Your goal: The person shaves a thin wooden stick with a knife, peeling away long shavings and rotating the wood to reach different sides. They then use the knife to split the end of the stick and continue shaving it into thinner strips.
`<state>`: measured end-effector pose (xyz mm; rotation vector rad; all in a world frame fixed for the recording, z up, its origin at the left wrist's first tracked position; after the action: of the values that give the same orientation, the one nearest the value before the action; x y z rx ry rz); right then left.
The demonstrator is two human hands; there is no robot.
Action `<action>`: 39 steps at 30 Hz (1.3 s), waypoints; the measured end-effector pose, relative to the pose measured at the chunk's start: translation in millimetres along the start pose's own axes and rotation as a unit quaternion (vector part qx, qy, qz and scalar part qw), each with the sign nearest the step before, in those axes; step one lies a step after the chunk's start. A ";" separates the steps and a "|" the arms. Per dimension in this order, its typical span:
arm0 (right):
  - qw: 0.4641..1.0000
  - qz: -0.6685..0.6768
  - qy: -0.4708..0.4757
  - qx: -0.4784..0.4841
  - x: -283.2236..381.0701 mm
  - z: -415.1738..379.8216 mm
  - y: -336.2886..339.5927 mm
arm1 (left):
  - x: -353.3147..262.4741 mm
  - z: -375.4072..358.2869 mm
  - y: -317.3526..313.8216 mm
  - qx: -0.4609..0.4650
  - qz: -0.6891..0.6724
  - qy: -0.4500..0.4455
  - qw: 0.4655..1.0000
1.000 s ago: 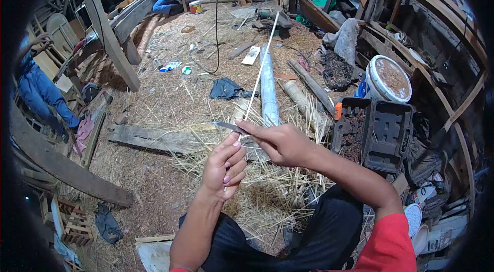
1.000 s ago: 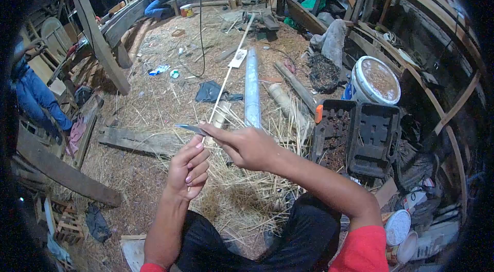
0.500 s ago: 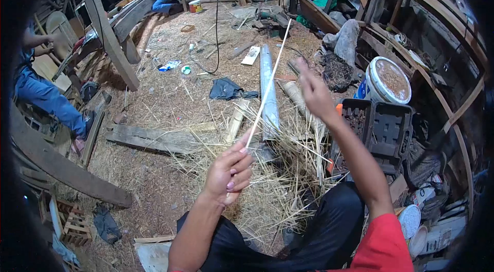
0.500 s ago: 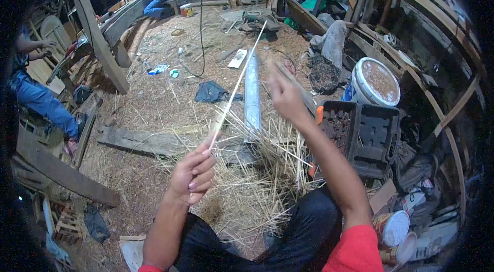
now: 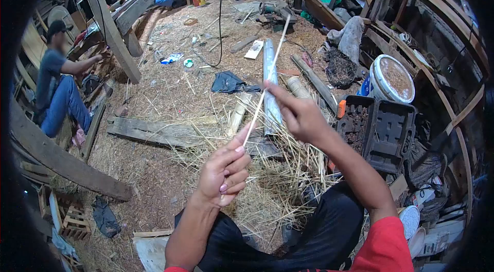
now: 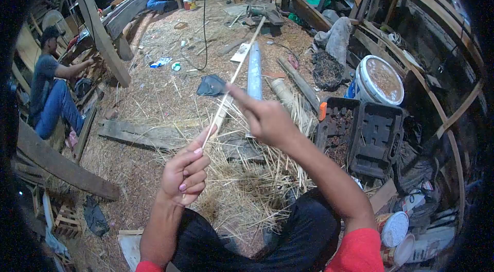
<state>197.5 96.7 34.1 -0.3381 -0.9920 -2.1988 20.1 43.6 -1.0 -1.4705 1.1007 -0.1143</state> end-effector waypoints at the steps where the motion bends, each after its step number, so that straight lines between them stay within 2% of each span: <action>1: 0.996 -0.018 -0.086 0.027 -14.9 4.7 6.3 | 5.0 -1.6 -1.3 0.002 0.008 0.014 1.000; 2: 0.983 -0.036 -0.172 0.052 -30.6 7.9 15.2 | 9.6 -2.8 -2.7 0.005 0.018 0.028 0.999; 5: 0.980 0.009 -0.164 -0.111 -103.6 11.9 45.0 | 21.8 -4.3 -5.4 0.008 0.045 0.061 0.997; 7: 0.966 0.084 -0.169 -0.178 -95.5 19.5 64.2 | 25.9 3.0 -2.3 -0.007 0.042 0.073 0.996; 8: 0.964 0.076 -0.198 -0.159 -89.6 11.2 59.4 | 22.6 8.0 -0.7 -0.021 0.041 0.046 0.998; 9: 0.979 0.054 -0.159 -0.112 -68.8 8.0 45.7 | 19.4 13.6 1.8 -0.016 0.021 0.032 0.999; 11: 0.984 0.051 -0.168 0.043 -23.5 -4.9 15.0 | 9.9 25.8 8.8 -0.009 -0.016 0.008 1.000; 13: 0.968 0.103 -0.200 0.109 5.0 -16.1 -4.6 | 0.6 31.7 12.2 -0.036 -0.026 -0.027 0.999; 16: 0.962 0.207 -0.178 -0.014 0.9 -18.1 -12.8 | -5.7 34.7 10.7 -0.043 -0.011 -0.063 0.997; 20: 0.949 0.245 -0.183 -0.073 -20.1 -14.0 -5.9 | 14.4 33.7 -3.7 -0.034 0.057 -0.031 0.997; 24: 0.907 0.312 -0.261 -0.112 -39.7 -12.9 -10.7 | 21.6 35.2 -2.0 -0.041 0.101 -0.034 0.993; 26: 0.862 0.373 -0.335 -0.082 -35.9 -15.4 -10.6 | 23.8 37.2 1.8 -0.044 0.124 -0.034 0.991; 29: 0.830 0.402 -0.385 -0.030 -38.1 -17.5 -17.1 | 20.5 38.0 3.3 -0.085 0.197 -0.071 0.974; 32: 0.872 0.347 -0.344 -0.023 -40.0 -17.2 -25.2 | 14.4 51.9 22.2 -0.113 0.259 -0.097 0.954; 34: 0.916 0.315 -0.244 -0.049 -38.1 -12.8 -31.9 | 2.1 59.7 31.5 -0.139 0.228 -0.155 0.951; 37: 0.931 0.268 -0.245 0.027 -28.3 -20.1 -42.9 | -23.8 65.5 42.0 -0.150 0.169 -0.231 0.946; 38: 0.907 0.317 -0.269 0.065 -21.4 -25.3 -52.2 | -32.0 65.6 44.3 -0.157 0.140 -0.259 0.943; 39: 0.916 0.292 -0.254 0.104 -10.4 -26.3 -51.8 | -40.4 64.7 48.8 -0.163 0.111 -0.286 0.938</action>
<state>170.7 106.6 -17.6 -1.0006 -1.1908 -1.4689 12.9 126.4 -37.1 -1.5173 0.8131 0.6486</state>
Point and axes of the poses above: each hand's wrist, its own z-axis towards the middle knuckle, its own y-axis out of the back of the hand, x = y × z, the point moved 7 cm from there along z, towards the middle knuckle, and after that the axes turned 12 degrees about -x, right-handed, at the moved point
